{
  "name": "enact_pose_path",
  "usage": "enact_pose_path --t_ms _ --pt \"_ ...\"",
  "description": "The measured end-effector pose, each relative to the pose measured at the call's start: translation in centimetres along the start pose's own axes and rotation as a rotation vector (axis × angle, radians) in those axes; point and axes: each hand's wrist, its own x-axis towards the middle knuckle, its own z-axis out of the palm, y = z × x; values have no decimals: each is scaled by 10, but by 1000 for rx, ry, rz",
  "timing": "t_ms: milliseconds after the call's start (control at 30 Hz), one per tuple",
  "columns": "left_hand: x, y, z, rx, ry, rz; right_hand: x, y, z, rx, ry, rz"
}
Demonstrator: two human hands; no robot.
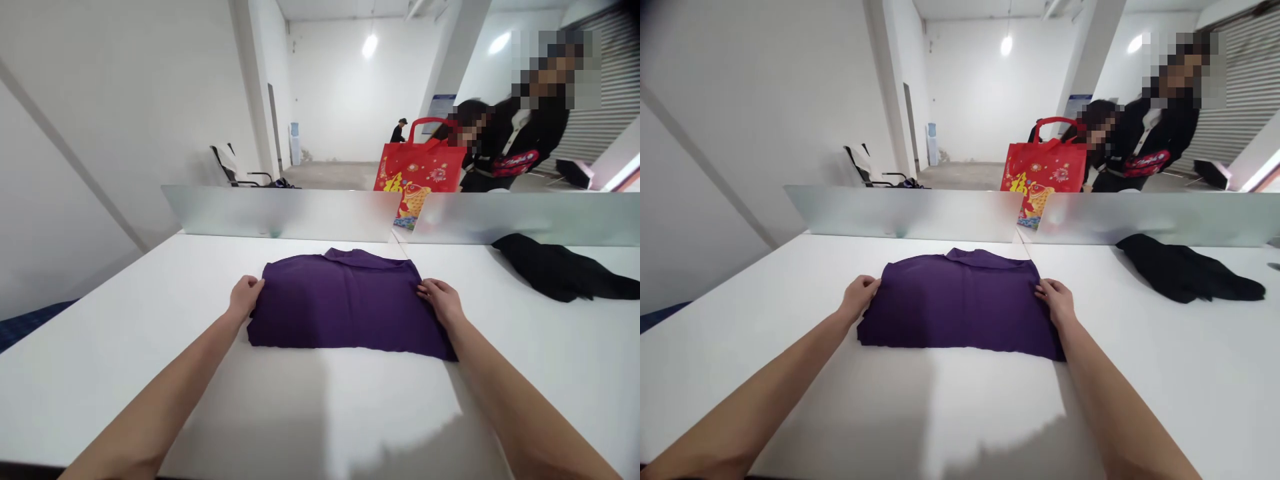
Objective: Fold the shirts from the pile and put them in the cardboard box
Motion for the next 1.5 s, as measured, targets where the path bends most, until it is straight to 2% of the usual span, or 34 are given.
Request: enact_pose_path --t_ms 67,167,267,333,400,467,567,633,700,767,800,867,900,967,1067,1133,1200,1267,1333,1400,1500 --pt "-11 -12 -14 186 11 -31 -4 7 -19 -263 88 -38" --pt "-31 -12 -24 355 -108 -79 -13 1 -33 -709 48 -6" --pt "-52 0 -13 293 -192 -26 -33 -10 -18 -920 -78 -20" --pt "-65 7 -2 320 -171 41 -52 -14 -3 -973 -118 -110" --pt "-77 7 1 372 -144 83 -72 -11 2 -1001 -125 -189" --pt "-89 -1 -11 359 -161 107 -92 -5 -9 -995 -146 -211" --pt "-109 -18 -46 292 -280 117 -121 1 -42 -995 -237 -216" --pt "-121 -24 -66 349 -303 142 -140 -5 -58 -1070 -206 -266" --pt "-128 -20 -73 442 -241 261 -153 -20 -57 -1142 -121 -386" --pt "-129 -7 -62 464 -222 463 -158 -38 -35 -1122 -148 -560" --pt "-127 0 -50 443 -266 571 -156 -45 -18 -1091 -215 -646" --pt "-120 13 -17 388 -432 752 -145 -55 22 -1066 -354 -769" --pt "-114 17 2 375 -514 809 -137 -57 42 -1086 -397 -787" --pt "-98 23 38 400 -613 860 -112 -56 77 -1143 -429 -711" --pt "-66 25 79 541 -618 855 -66 -53 109 -1157 -400 -494" --pt "-42 26 93 642 -581 820 -36 -52 116 -1154 -325 -390" --pt "-21 25 100 702 -523 750 -14 -53 116 -1153 -236 -321" --pt "-7 23 102 721 -471 699 -6 -54 113 -1144 -166 -287" --pt "0 21 103 721 -443 702 -14 -52 112 -1123 -135 -313" --pt "1 19 103 727 -433 727 -35 -49 111 -1069 -232 -452" --pt "-5 19 104 760 -414 750 -74 -39 102 -1021 -525 -712"
